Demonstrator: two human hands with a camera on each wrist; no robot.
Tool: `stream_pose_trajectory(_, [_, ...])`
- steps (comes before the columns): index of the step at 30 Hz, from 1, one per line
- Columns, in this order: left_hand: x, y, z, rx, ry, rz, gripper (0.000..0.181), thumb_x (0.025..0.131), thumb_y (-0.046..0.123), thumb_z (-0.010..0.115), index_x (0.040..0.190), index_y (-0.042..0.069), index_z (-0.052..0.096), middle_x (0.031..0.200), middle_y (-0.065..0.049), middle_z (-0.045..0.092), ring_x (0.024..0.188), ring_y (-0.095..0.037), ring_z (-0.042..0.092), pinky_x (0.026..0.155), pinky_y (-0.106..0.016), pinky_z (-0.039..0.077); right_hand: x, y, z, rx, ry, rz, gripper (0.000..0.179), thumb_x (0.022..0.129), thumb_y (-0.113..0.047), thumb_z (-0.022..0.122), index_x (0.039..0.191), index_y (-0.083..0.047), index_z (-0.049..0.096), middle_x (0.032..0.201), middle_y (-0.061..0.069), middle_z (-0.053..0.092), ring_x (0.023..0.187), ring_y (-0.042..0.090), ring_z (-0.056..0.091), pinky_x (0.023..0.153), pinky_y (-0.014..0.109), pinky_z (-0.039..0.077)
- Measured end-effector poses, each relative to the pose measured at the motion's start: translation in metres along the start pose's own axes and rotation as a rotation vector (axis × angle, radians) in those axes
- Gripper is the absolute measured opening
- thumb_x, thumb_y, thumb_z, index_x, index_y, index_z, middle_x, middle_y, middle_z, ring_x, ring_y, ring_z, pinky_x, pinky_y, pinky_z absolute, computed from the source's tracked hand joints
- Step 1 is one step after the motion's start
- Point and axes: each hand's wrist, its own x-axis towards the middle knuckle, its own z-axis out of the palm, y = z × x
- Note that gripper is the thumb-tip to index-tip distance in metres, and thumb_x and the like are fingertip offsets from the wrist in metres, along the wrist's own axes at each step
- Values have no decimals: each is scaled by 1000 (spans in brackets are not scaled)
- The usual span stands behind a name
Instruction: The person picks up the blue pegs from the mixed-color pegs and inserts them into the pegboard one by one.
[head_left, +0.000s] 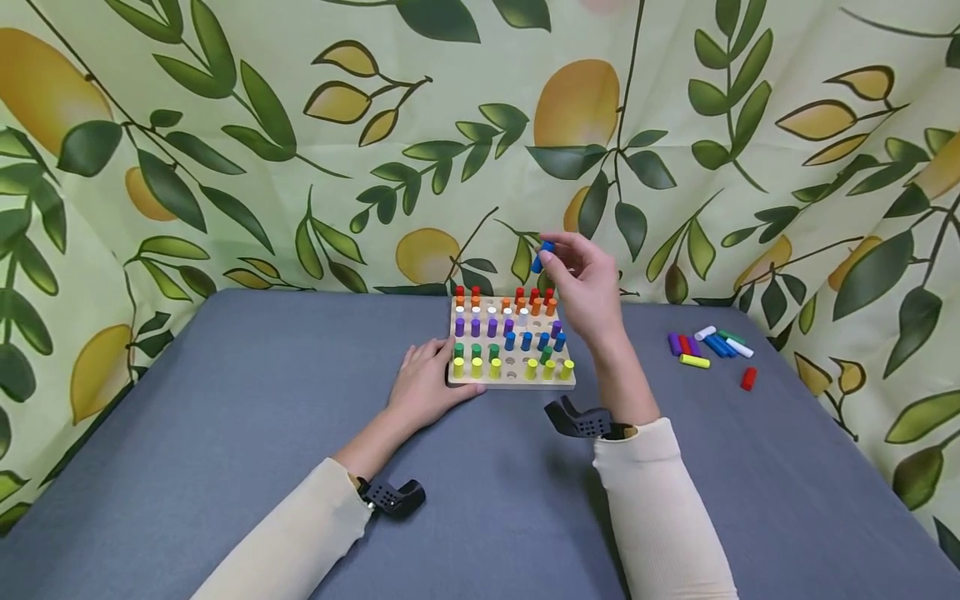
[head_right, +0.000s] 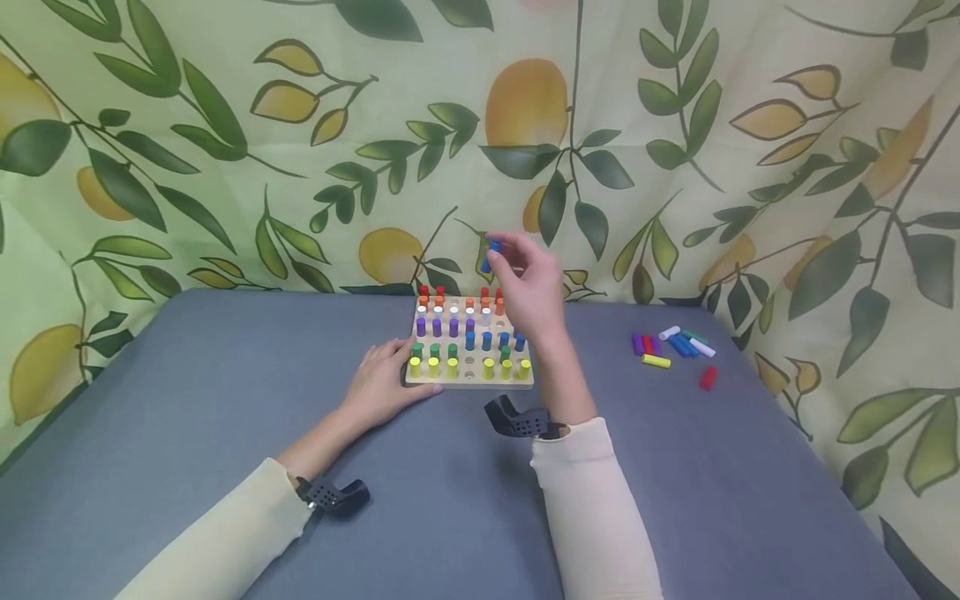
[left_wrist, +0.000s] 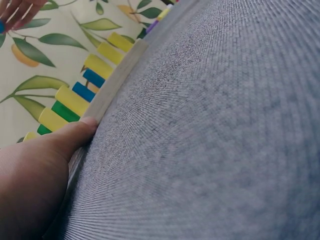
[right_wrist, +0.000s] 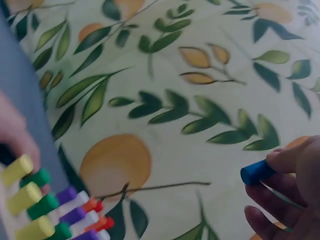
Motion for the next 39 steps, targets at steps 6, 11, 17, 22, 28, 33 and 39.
stream_pose_trajectory(6, [-2, -2, -2, 4, 3, -11, 97, 82, 62, 75, 153, 4, 43, 153, -18, 48, 146, -32, 42, 128, -55, 20, -4, 15, 16, -193, -102, -32, 26, 100, -18, 64, 124, -10, 69, 102, 11, 72, 89, 22, 64, 78, 28, 56])
stream_pose_trajectory(11, [-3, -3, -2, 16, -1, -15, 97, 82, 62, 75, 153, 3, 43, 151, -18, 50, 145, -33, 44, 127, -56, 21, -8, 31, 27, -247, -205, -8, 26, 101, -17, 62, 125, -10, 69, 105, 11, 72, 95, 24, 66, 87, 40, 57])
stream_pose_trajectory(17, [-3, -3, -2, 20, 0, -1, 96, 81, 63, 74, 152, 5, 45, 151, -17, 51, 144, -35, 44, 127, -56, 21, -9, 44, 32, -184, -241, 96, 25, 101, -19, 63, 125, -14, 69, 110, 10, 73, 99, 26, 67, 86, 41, 56])
stream_pose_trajectory(22, [-3, -2, -1, 22, 6, 2, 95, 81, 62, 74, 151, 4, 46, 151, -17, 51, 144, -35, 44, 127, -56, 21, -9, 56, 35, -225, -274, 116, 25, 100, -20, 64, 122, -11, 69, 107, 11, 74, 98, 26, 69, 88, 42, 57])
stream_pose_trajectory(28, [-3, 0, -1, 16, -3, -2, 95, 82, 63, 74, 152, 6, 45, 151, -17, 51, 145, -36, 43, 128, -56, 20, -11, 69, 40, -262, -304, 113, 22, 98, -17, 66, 118, -9, 70, 102, 10, 75, 97, 26, 70, 91, 45, 58])
stream_pose_trajectory(33, [-2, 1, 0, 16, -2, -5, 95, 82, 63, 73, 152, 6, 45, 152, -16, 50, 145, -34, 43, 128, -55, 20, -14, 76, 44, -310, -336, 128, 21, 97, -17, 67, 117, -11, 70, 100, 8, 75, 96, 25, 70, 86, 42, 59])
stream_pose_trajectory(39, [-2, 3, 0, 12, 1, -1, 95, 82, 62, 74, 153, 6, 44, 151, -15, 51, 145, -33, 43, 128, -55, 19, -15, 77, 49, -341, -340, 108, 19, 96, -17, 69, 114, -11, 70, 100, 8, 75, 95, 23, 69, 89, 41, 59])
